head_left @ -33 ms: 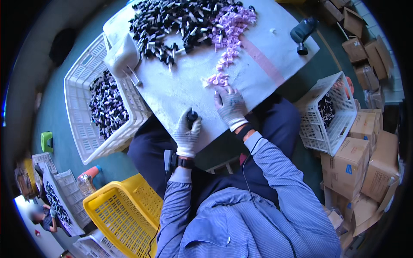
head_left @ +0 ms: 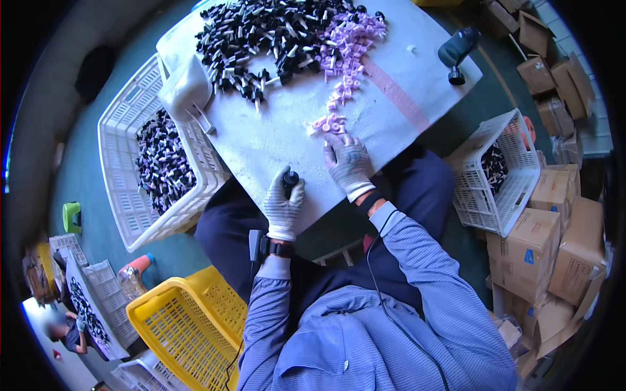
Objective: Assembling small pink and black plastic components by hand at a workbench.
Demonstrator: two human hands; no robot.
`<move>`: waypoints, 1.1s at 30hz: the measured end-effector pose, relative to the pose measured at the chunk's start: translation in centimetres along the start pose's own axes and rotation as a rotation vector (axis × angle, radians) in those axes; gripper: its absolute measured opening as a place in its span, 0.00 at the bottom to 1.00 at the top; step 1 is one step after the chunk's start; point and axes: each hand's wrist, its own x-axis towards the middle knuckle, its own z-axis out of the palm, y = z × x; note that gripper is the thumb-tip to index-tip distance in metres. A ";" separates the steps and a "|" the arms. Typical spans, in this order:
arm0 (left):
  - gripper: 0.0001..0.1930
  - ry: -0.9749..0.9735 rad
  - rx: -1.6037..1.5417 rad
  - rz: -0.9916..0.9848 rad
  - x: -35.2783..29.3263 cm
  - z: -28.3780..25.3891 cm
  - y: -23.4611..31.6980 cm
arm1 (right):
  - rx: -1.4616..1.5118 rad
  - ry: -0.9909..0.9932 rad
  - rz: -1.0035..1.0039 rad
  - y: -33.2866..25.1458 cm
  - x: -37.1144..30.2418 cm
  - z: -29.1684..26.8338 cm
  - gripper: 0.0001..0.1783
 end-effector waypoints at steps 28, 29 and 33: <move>0.22 0.001 0.286 0.084 0.4 -0.7 -1.1 | -0.112 -0.420 0.034 -0.8 2.3 -1.5 0.13; 0.23 -0.001 0.237 0.083 0.6 -0.3 -1.2 | -0.113 -0.385 0.025 -0.2 2.4 -1.3 0.12; 0.22 0.004 0.194 0.080 0.3 -0.4 -1.3 | -0.068 -0.356 0.019 -0.4 2.1 -0.6 0.10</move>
